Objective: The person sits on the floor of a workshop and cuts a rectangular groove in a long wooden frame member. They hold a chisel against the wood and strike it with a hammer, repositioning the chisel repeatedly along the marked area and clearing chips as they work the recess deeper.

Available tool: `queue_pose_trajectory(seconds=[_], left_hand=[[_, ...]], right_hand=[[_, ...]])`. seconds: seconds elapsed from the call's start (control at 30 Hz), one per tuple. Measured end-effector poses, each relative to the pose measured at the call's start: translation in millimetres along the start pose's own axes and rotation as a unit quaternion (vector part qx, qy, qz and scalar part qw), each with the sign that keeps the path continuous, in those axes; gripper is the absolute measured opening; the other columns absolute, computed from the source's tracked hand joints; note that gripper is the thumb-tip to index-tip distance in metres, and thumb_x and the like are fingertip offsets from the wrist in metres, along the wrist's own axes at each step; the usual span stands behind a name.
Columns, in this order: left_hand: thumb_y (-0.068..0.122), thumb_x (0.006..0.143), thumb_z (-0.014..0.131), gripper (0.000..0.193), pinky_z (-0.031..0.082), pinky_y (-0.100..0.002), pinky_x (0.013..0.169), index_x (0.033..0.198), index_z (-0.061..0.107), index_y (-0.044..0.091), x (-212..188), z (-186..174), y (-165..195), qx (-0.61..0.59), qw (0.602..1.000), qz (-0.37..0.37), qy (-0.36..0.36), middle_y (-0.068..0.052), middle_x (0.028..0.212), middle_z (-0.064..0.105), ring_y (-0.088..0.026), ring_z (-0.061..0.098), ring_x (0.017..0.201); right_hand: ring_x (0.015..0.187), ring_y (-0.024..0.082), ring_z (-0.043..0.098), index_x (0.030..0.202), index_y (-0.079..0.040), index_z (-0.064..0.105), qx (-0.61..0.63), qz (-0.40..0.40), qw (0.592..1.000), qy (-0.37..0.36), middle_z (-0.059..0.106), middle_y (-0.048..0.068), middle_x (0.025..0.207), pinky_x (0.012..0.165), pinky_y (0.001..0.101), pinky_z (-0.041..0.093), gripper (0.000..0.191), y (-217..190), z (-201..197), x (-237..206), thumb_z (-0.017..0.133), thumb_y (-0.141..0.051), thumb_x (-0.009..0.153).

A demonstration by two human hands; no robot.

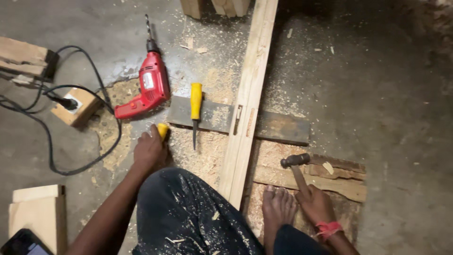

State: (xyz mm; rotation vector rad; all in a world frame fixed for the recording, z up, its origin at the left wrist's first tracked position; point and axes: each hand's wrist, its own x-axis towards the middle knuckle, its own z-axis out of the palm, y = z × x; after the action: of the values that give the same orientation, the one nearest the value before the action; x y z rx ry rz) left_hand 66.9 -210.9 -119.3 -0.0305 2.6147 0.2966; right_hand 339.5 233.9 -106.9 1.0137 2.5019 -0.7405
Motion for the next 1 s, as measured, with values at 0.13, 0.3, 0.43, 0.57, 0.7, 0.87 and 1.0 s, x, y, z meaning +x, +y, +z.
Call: queue_pose_trajectory(seconds=[0.13, 0.3, 0.43, 0.57, 0.7, 0.87, 1.0], left_hand=[[0.044, 0.087, 0.071, 0.076, 0.052, -0.053, 0.090, 0.143, 0.041, 0.002, 2, -32, 29, -0.010, 0.998, 0.037, 0.046, -0.028, 0.126, 0.055, -0.044, 0.060, 0.115], [0.055, 0.086, 0.078, 0.074, 0.055, -0.048, 0.089, 0.127, 0.057, -0.002, 63, -49, 93, -0.141, 0.982, 0.119, 0.033, -0.026, 0.108, 0.071, -0.039, 0.071, 0.100], [0.029, 0.070, 0.084, 0.064, 0.056, -0.048, 0.086, 0.119, 0.056, -0.001, 90, -44, 136, -0.068, 0.995, 0.072, 0.018, -0.025, 0.111, 0.068, -0.041, 0.069, 0.102], [0.027, 0.077, 0.080, 0.053, 0.053, -0.048, 0.087, 0.117, 0.057, -0.001, 86, -56, 147, -0.178, 0.979, 0.058, 0.084, -0.026, 0.108, 0.069, -0.042, 0.067, 0.101], [0.006, 0.081, 0.069, 0.023, 0.053, -0.032, 0.065, 0.102, 0.060, 0.004, 53, -93, 167, -0.621, 0.763, 0.178, 0.028, -0.005, 0.083, 0.063, -0.017, 0.062, 0.073], [-0.004, 0.081, 0.066, 0.017, 0.049, -0.026, 0.067, 0.089, 0.058, 0.008, 2, -106, 212, -0.715, 0.603, 0.350, -0.056, 0.001, 0.081, 0.060, -0.010, 0.058, 0.074], [-0.007, 0.079, 0.067, 0.018, 0.047, -0.024, 0.067, 0.086, 0.057, 0.007, -5, -104, 228, -0.650, 0.649, 0.392, -0.052, 0.003, 0.081, 0.058, -0.007, 0.055, 0.074]], right_hand=[[0.080, 0.045, 0.070, 0.091, -0.003, 0.070, -0.008, 0.003, 1.000, -0.017, 0.071, 0.026, 0.082, 0.070, 0.0522, 0.053, 0.039, -8, -7, -5, 0.072, -0.041, 0.080], [0.077, 0.045, 0.071, 0.091, -0.003, 0.069, -0.003, 0.004, 1.000, -0.019, 0.071, 0.026, 0.079, 0.070, 0.0517, 0.053, 0.039, -13, -9, -7, 0.071, -0.041, 0.081], [0.079, 0.045, 0.070, 0.091, -0.003, 0.070, -0.024, 0.009, 1.000, -0.007, 0.071, 0.026, 0.080, 0.070, 0.0517, 0.053, 0.039, -9, -3, -4, 0.071, -0.041, 0.082], [0.075, 0.042, 0.072, 0.089, -0.002, 0.071, 0.012, -0.007, 1.000, 0.006, 0.071, 0.025, 0.079, 0.069, 0.0490, 0.054, 0.039, 2, 3, 1, 0.075, -0.039, 0.078], [0.068, 0.032, 0.073, 0.094, -0.002, 0.073, 0.038, -0.008, 0.999, -0.014, 0.073, 0.021, 0.074, 0.066, 0.0435, 0.055, 0.035, 6, -2, 5, 0.074, -0.033, 0.079], [0.064, 0.016, 0.062, 0.098, 0.002, 0.074, 0.140, -0.055, 0.988, -0.033, 0.070, 0.011, 0.068, 0.060, 0.0370, 0.051, 0.030, -21, -30, 7, 0.070, -0.025, 0.087], [0.064, 0.007, 0.055, 0.107, 0.001, 0.072, 0.253, -0.078, 0.964, -0.031, 0.065, -0.001, 0.075, 0.053, 0.0297, 0.045, 0.028, -59, -61, -2, 0.070, -0.021, 0.089]])
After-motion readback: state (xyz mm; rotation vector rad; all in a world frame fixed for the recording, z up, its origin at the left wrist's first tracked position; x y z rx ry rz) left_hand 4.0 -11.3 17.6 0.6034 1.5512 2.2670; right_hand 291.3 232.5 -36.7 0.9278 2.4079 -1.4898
